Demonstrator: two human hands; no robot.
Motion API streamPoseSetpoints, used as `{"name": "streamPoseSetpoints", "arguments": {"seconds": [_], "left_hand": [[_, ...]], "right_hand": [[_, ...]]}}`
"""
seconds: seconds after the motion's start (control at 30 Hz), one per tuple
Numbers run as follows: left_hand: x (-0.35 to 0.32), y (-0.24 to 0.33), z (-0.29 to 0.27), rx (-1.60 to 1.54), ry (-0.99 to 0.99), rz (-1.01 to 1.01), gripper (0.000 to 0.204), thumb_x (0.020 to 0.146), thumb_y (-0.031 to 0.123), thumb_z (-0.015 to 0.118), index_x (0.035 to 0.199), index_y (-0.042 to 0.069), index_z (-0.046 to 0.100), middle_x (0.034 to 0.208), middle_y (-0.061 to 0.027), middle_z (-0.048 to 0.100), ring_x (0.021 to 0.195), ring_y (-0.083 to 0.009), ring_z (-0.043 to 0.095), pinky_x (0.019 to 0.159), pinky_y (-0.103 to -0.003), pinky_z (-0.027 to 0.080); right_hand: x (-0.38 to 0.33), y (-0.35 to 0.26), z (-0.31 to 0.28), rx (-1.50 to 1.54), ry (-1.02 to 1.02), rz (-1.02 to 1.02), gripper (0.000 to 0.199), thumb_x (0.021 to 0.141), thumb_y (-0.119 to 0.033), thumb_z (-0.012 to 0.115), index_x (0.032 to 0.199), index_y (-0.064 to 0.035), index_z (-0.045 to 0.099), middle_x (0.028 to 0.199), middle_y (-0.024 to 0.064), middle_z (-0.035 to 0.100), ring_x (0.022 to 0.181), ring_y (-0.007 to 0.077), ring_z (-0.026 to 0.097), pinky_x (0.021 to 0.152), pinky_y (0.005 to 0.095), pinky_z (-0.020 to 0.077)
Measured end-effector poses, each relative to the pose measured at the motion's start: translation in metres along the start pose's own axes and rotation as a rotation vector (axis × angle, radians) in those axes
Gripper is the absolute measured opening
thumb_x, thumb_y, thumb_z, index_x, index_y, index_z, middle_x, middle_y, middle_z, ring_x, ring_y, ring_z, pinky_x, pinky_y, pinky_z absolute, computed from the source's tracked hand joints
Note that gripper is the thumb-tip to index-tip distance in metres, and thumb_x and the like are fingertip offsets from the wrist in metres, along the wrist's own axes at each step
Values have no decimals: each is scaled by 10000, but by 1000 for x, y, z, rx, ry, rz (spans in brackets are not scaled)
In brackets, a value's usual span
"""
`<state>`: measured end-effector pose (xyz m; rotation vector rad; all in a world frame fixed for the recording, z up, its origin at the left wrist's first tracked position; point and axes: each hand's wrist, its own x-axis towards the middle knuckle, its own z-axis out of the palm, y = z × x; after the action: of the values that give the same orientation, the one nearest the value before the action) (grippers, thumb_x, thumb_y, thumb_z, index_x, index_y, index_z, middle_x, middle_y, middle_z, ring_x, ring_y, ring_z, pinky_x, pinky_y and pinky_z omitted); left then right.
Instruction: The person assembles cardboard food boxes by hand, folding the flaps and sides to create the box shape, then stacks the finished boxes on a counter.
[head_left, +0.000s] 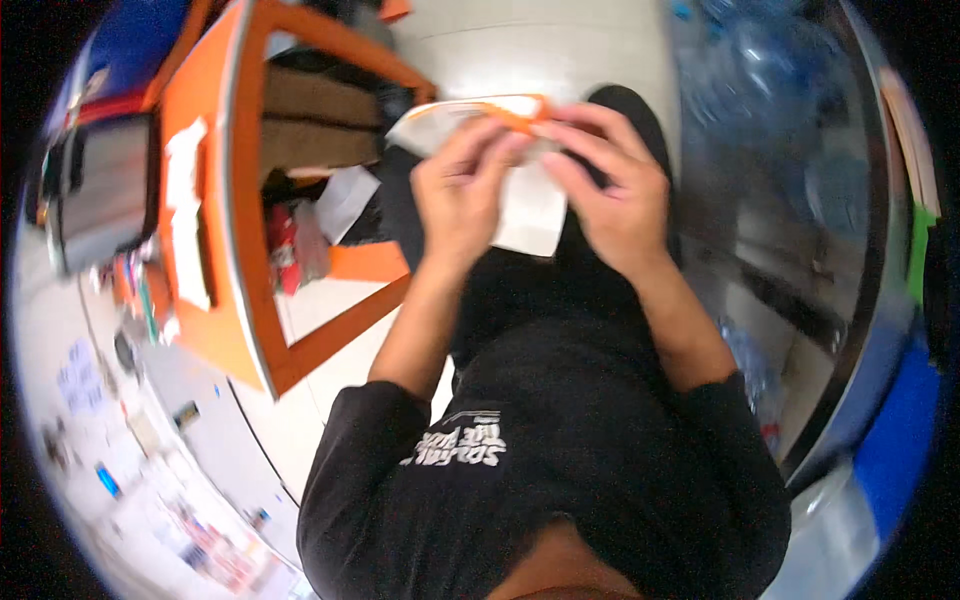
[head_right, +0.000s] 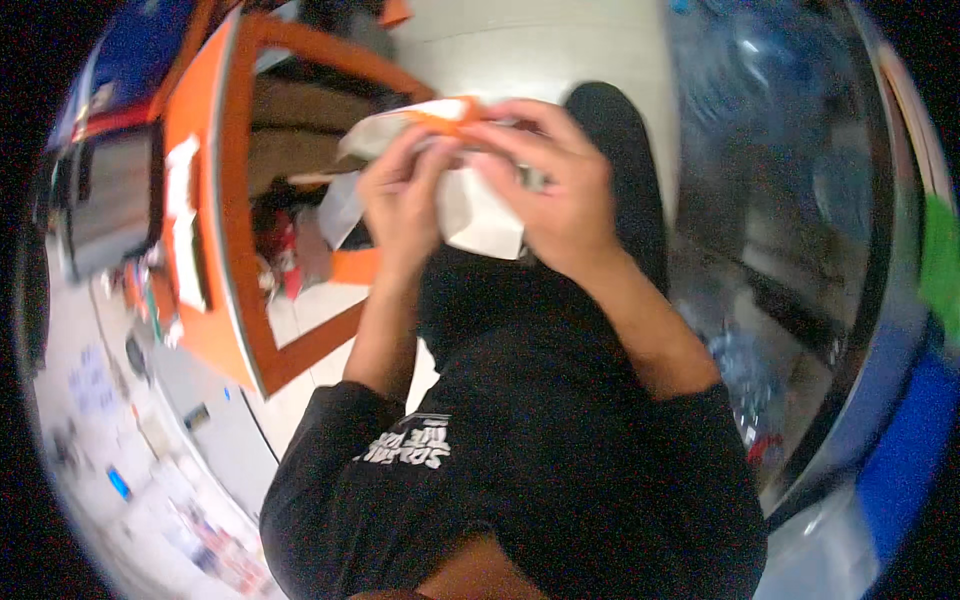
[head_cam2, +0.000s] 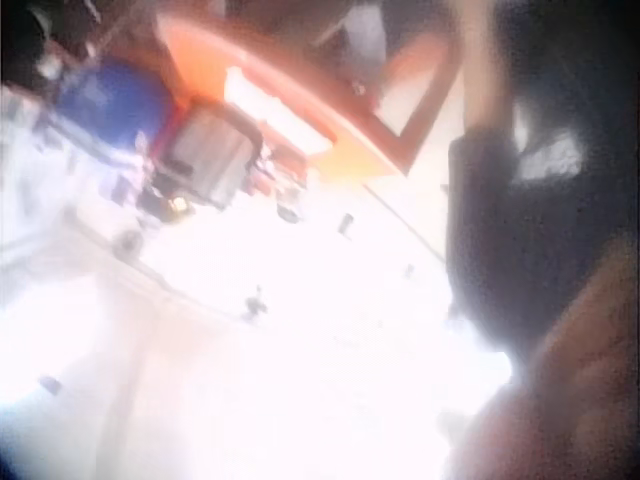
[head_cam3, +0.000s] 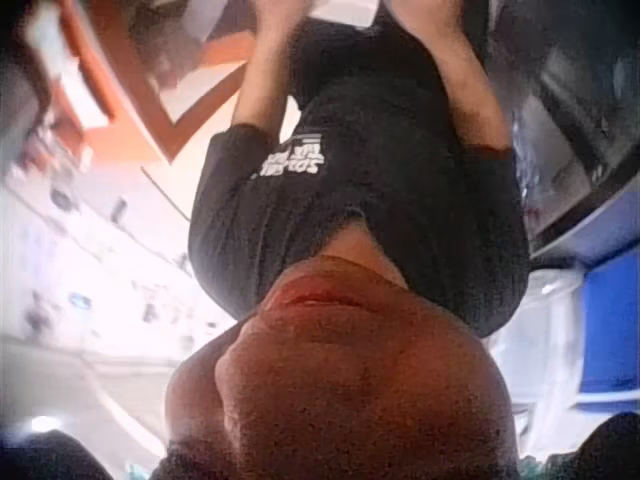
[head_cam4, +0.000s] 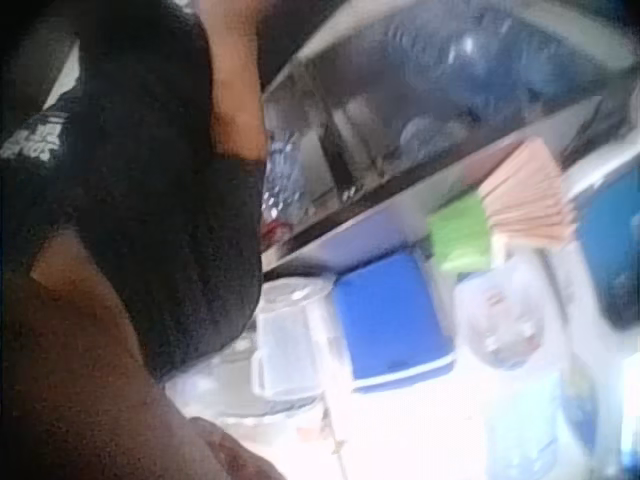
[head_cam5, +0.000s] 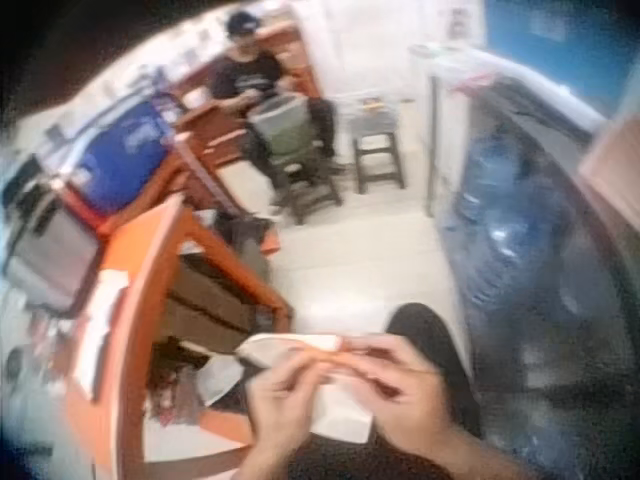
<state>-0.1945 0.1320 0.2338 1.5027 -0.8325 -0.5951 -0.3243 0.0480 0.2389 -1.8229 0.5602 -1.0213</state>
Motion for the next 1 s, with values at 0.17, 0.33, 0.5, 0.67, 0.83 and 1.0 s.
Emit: {"name": "streamPoseSetpoints", "arguments": {"seconds": [0.17,0.33,0.5,0.67,0.83,1.0], "left_hand": [[0,8,8,-102,-58,56,212,830,55,668,1036,6,663,1007,-84,662,865,-139,629,744,-245,501],[-1,8,8,22,-70,141,185,869,69,615,1031,-16,647,1010,-110,607,867,-152,601,761,-256,485],[-8,6,13,-59,-222,133,371,889,24,469,1256,-16,509,1226,-182,434,1224,-274,421,945,-345,446],[-16,37,2,158,-180,319,429,892,103,510,1303,-6,449,1252,-225,481,1184,-302,483,922,-380,445],[-23,104,-52,22,-708,261,199,862,80,593,1040,1,634,980,-136,648,892,-219,642,706,-321,509],[-8,73,-46,493,-442,443,406,825,209,649,1196,75,551,1222,-148,524,1206,-316,442,1016,-411,321]], "right_hand": [[-11,19,6,372,75,221,168,842,2,632,1006,37,645,1115,141,617,1034,191,581,911,286,444],[-9,15,11,183,52,153,179,820,-20,668,985,44,645,1138,134,594,1035,189,579,914,289,444],[1,33,21,197,244,90,141,804,-15,678,936,27,652,1107,127,617,1008,196,603,848,297,490],[30,40,39,-63,327,-98,115,834,0,635,948,15,639,1011,125,668,915,190,643,834,295,497],[33,50,28,32,110,69,133,911,-66,529,1018,-8,581,936,112,647,839,186,634,752,302,492],[19,29,38,104,-402,68,179,924,-159,508,1012,-5,533,888,158,627,805,276,633,720,336,482]]}}
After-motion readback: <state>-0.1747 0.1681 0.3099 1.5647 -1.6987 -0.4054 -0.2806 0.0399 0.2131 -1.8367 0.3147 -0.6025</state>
